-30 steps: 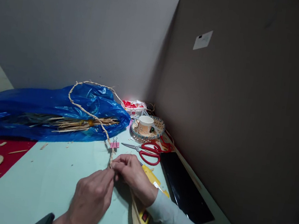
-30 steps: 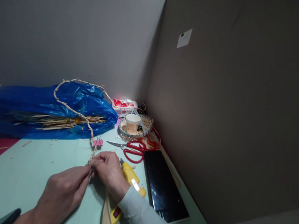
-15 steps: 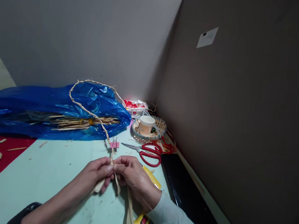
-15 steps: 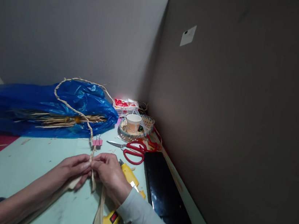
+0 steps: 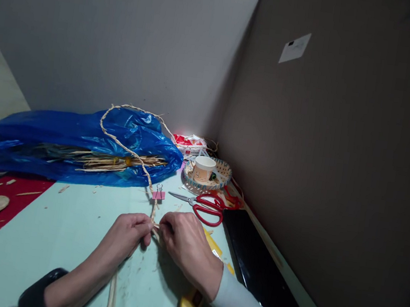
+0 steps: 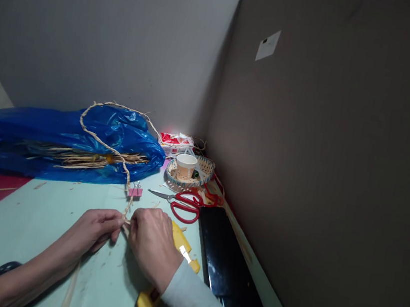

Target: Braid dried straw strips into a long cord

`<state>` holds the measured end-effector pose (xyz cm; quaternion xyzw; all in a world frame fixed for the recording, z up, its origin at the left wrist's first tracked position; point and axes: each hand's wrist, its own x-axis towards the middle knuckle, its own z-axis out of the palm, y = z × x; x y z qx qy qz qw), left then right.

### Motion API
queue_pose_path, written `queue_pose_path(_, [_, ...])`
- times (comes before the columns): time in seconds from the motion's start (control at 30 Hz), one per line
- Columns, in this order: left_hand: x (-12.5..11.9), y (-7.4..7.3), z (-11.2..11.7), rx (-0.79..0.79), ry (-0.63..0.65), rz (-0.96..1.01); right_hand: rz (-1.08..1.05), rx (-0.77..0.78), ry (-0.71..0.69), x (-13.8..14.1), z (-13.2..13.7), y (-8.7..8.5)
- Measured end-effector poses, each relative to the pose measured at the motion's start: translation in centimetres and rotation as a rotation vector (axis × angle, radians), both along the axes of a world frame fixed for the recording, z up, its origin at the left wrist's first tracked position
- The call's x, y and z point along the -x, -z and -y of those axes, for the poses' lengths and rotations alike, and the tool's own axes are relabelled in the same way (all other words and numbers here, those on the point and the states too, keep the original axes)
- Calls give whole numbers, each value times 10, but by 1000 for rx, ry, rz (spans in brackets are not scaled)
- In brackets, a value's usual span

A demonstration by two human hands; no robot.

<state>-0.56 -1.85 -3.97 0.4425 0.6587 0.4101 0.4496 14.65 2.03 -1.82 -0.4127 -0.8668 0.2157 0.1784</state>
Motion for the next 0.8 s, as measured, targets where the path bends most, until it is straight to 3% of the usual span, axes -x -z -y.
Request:
queue_pose_path(0.13, [0, 4, -2, 9, -11, 15, 32, -49, -2, 2, 0, 3])
queue_pose_path(0.27, [0, 7, -3, 18, -24, 67, 60, -186, 18, 4, 17, 4])
queue_pose_path(0.6, [0, -2, 7, 30, 44, 312, 340, -428, -128, 22, 46, 7])
queue_pose_path(0.67, [2, -2, 7, 26, 54, 325, 291, -401, -149, 20, 44, 6])
queue_pose_path(0.8, [7, 0, 5, 43, 76, 321, 95, -194, -128, 8, 27, -2])
